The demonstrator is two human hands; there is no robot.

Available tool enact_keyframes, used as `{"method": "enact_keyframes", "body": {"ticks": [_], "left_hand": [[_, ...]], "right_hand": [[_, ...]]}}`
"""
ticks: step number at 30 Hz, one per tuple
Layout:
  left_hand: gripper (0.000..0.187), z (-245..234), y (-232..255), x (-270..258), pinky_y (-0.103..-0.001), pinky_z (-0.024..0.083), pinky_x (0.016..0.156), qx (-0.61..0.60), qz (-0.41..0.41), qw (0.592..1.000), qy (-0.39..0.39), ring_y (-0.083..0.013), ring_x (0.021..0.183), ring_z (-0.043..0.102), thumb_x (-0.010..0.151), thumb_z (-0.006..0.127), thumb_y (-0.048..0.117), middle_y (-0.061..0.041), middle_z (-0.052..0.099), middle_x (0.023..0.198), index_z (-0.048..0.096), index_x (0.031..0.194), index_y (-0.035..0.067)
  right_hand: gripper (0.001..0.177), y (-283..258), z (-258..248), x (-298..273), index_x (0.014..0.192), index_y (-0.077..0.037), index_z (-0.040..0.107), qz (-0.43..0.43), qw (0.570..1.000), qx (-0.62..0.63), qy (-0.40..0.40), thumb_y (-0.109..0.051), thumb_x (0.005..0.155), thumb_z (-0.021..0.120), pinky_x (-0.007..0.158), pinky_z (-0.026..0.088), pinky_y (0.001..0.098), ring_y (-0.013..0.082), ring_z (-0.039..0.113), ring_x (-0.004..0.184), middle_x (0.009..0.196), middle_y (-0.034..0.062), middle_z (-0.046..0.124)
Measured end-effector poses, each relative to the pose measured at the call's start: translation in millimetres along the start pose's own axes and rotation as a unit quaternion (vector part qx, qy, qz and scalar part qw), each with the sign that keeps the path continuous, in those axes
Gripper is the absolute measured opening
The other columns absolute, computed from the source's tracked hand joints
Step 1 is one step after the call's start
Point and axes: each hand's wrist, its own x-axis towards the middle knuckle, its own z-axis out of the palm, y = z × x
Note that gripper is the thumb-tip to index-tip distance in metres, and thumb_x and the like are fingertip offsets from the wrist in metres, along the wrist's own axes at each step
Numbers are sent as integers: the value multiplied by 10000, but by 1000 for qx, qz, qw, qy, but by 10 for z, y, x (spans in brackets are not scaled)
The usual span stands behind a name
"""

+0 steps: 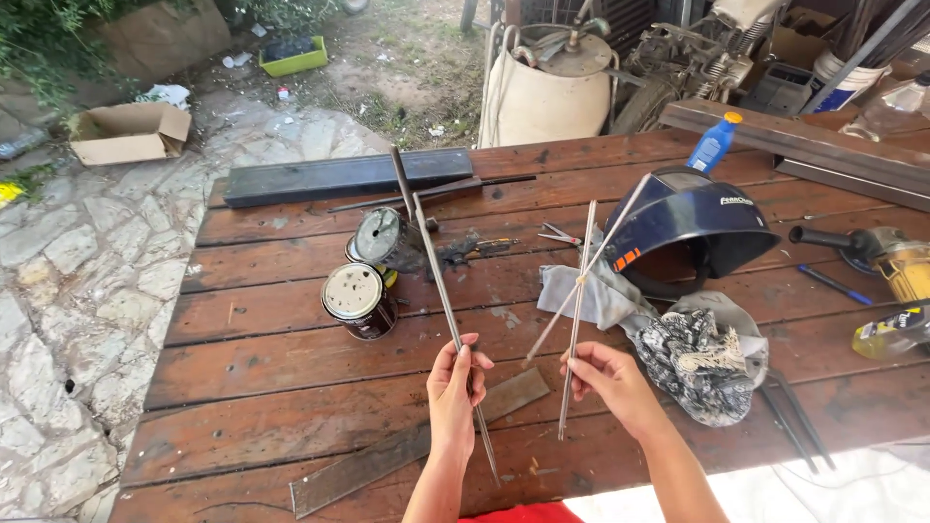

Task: Gathering and organizing various workshop tools including safety glasses, a tape measure, a grinding disc, and welding rods on a workbench.

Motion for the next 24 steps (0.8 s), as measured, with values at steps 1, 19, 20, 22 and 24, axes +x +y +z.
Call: {"method": "enact_keyframes", "body": {"ticks": [1,19,20,22,24], "left_hand": [[243,31,-38,-13,-245,243,478,-1,-2,1000,1,-83,532,348,1083,526,182,-81,671,789,686,1210,48],[253,578,-257,74,-269,531,801,179,12,983,-34,-70,885,639,899,783,238,14,786,947,829,1089,77],[203,595,-301,76,-256,472,729,151,-1,988,-30,-71,796,556,898,803,232,36,697,854,799,1029,76],[175,622,-334,86,-243,414,658,123,-11,992,-26,-71,708,474,898,824,226,57,609,762,769,968,76],[158,635,-314,96,-235,215,425,108,21,993,34,-47,486,253,931,786,237,62,524,676,776,1015,103]], "right_hand": [[181,-48,-9,-44,1069,41,753,3,1000,-1,0,-55,962,644,630,566,327,198,617,623,869,155,770],[169,-319,-7,-77,1045,3,747,-66,987,-43,-140,-114,938,688,602,651,323,172,677,642,829,90,730],[152,-296,6,-64,1038,-4,738,-76,982,-44,-165,-114,952,677,595,641,307,161,668,629,782,69,696],[137,-251,38,-47,1032,-10,729,-89,976,-45,-192,-114,967,667,589,631,291,149,660,616,734,49,662],[155,-201,79,-44,1037,10,719,-75,977,-18,-199,-121,967,674,570,624,300,141,610,615,729,59,627]]}}
